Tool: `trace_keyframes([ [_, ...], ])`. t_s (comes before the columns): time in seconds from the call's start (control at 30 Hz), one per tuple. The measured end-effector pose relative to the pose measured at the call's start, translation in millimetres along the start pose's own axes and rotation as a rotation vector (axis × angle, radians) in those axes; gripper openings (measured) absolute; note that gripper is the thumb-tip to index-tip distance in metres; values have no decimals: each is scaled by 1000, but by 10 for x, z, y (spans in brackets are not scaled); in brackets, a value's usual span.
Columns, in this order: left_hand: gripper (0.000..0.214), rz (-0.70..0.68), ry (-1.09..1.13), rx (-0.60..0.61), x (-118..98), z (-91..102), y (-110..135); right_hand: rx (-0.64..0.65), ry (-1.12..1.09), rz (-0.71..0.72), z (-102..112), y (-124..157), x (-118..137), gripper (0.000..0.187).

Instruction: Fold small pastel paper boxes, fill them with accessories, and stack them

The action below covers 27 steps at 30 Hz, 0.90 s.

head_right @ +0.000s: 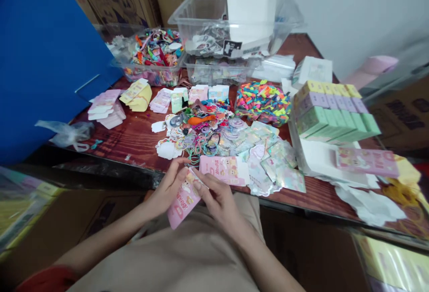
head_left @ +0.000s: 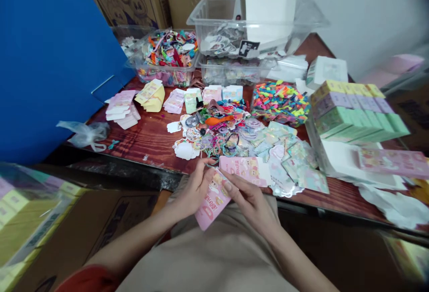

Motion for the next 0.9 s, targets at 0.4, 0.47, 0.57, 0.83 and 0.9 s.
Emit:
trace_keyframes([
  [0.4, 59, 588, 789, -233, 319, 499, 535, 294, 315, 800, -695, -260, 195, 43],
  [0.47, 80, 634, 872, -329, 410, 632, 561, 242, 231, 668, -732, -506, 110, 37],
  [0.57, 109, 543, 784, -521, 574, 870, 556, 93, 493, 451, -778, -909, -150, 27],
  [0.83, 101, 490, 782, -491, 857, 968, 505, 207, 1086, 253, -968, -1292, -610, 18],
  [0.9, 99, 501, 780, -517, 924, 955, 502, 217, 1064, 244, -967, -1279, -617, 20],
])
Point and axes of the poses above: each hand's wrist, its own y-axis away from the middle knuckle, its own z-axis out of the back of the hand, x = y × z, the point moved 5 cm from there along -y, towards the middle knuckle, and after that the axes turned 15 degrees about -y, right-handed, at the moved point
